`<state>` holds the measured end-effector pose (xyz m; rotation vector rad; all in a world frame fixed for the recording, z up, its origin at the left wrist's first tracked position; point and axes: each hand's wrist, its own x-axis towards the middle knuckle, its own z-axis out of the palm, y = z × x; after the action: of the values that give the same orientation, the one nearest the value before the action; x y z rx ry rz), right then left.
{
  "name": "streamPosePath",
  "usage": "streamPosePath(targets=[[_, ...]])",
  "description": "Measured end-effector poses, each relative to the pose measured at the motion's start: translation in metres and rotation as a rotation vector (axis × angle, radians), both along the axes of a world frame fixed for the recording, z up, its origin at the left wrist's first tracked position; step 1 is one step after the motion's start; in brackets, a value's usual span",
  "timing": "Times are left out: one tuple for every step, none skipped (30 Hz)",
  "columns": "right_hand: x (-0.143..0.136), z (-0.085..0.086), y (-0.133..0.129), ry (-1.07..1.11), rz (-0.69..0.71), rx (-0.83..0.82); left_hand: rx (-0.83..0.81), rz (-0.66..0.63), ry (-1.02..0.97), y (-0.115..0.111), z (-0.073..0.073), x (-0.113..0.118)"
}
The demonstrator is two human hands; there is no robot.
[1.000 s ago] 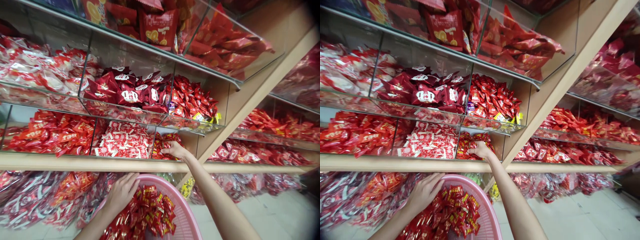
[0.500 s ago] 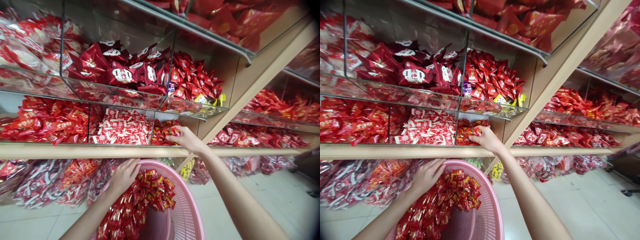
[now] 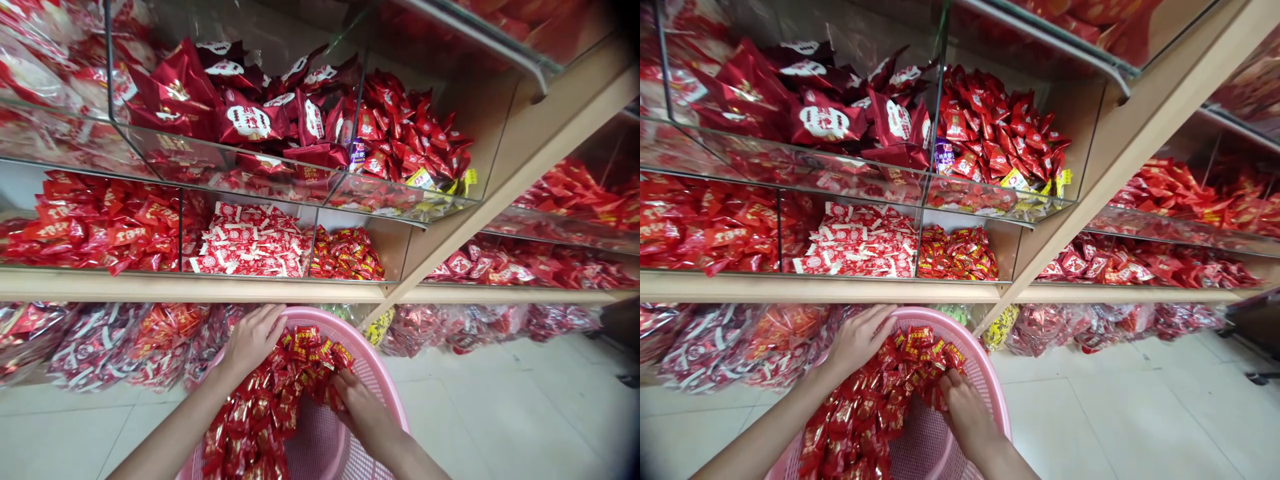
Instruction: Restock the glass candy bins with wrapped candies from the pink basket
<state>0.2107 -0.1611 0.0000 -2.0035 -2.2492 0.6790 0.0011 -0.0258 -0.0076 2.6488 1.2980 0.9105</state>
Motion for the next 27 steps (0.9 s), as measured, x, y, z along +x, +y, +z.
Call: streamPosePath(targets=[[0.0, -0.003, -0.001, -0.038, -0.009, 0.034, 0.002, 0.001, -0.002, 0.0, 0.0, 0.0], [0.001, -0.006, -0.001, -0.071, -0.011, 0.068, 0.002, 0.0, -0.003, 0.0, 0.0, 0.0], [0.0, -0.009, 0.0, -0.098, -0.006, 0.102, 0.002, 0.0, -0.004, 0.0, 0.001, 0.0], [0.0, -0.012, 0.0, -0.125, 0.001, 0.137, 0.003, 0.001, -0.005, -0.001, 0.001, 0.0], [-0.002, -0.016, 0.001, -0.153, 0.008, 0.169, 0.004, 0.004, -0.006, -0.001, 0.001, 0.0], [-0.003, -0.02, 0.002, -0.181, 0.016, 0.198, 0.001, 0.006, -0.004, -0.001, 0.001, 0.0], [-0.005, -0.024, 0.002, -0.21, 0.025, 0.217, -0.001, 0.007, -0.003, -0.001, 0.001, 0.0], [-0.006, -0.026, 0.003, -0.237, 0.031, 0.225, -0.003, 0.007, -0.002, -0.001, 0.0, 0.0], [-0.007, -0.028, 0.004, -0.258, 0.031, 0.222, -0.004, 0.005, -0.002, -0.001, 0.0, 0.0], [-0.008, -0.028, 0.004, -0.266, 0.028, 0.213, -0.005, 0.002, -0.004, -0.001, 0.0, 0.0], [-0.008, -0.027, 0.004, -0.262, 0.021, 0.206, -0.006, -0.003, -0.006, -0.001, -0.001, 0.0], [-0.007, -0.025, 0.004, -0.25, 0.012, 0.201, -0.007, -0.008, -0.008, -0.001, -0.001, -0.001], [-0.007, -0.023, 0.003, -0.236, 0.001, 0.2, -0.009, -0.009, -0.009, -0.001, -0.001, -0.001], [-0.006, -0.021, 0.003, -0.226, -0.005, 0.199, -0.012, -0.008, -0.008, -0.001, -0.001, -0.001], [-0.006, -0.019, 0.002, -0.222, -0.005, 0.198, -0.015, -0.005, -0.005, -0.001, -0.001, -0.001], [-0.005, -0.018, 0.001, -0.228, 0.0, 0.198, -0.017, -0.003, -0.001, -0.001, 0.0, 0.0], [-0.005, -0.019, 0.001, -0.243, 0.008, 0.198, -0.017, -0.001, 0.002, -0.001, 0.0, 0.0], [-0.006, -0.02, 0.001, -0.263, 0.018, 0.202, -0.018, 0.0, 0.004, -0.001, 0.001, 0.0], [-0.007, -0.022, 0.0, -0.288, 0.027, 0.209, -0.018, -0.001, 0.005, -0.001, 0.001, 0.0], [-0.008, -0.025, 0.0, -0.317, 0.035, 0.219, -0.016, -0.003, 0.005, -0.001, 0.001, 0.0], [-0.01, -0.028, 0.001, -0.351, 0.04, 0.23, -0.013, -0.003, 0.003, -0.002, 0.002, 0.0], [-0.012, -0.03, 0.001, -0.389, 0.044, 0.241, -0.01, -0.004, 0.002, -0.002, 0.002, 0.0], [-0.013, -0.032, 0.002, -0.427, 0.047, 0.251, -0.008, -0.004, 0.0, -0.002, 0.002, 0.0], [-0.015, -0.034, 0.002, -0.465, 0.052, 0.26, -0.007, -0.003, -0.001, -0.002, 0.002, 0.0], [-0.016, -0.034, 0.003, -0.5, 0.054, 0.267, -0.007, -0.003, -0.003, -0.002, 0.002, 0.0], [-0.017, -0.034, 0.003, -0.531, 0.055, 0.271, -0.009, -0.002, -0.003, -0.002, 0.002, 0.0], [-0.017, -0.034, 0.004, -0.558, 0.052, 0.274, -0.011, 0.0, -0.003, -0.003, 0.002, 0.0]])
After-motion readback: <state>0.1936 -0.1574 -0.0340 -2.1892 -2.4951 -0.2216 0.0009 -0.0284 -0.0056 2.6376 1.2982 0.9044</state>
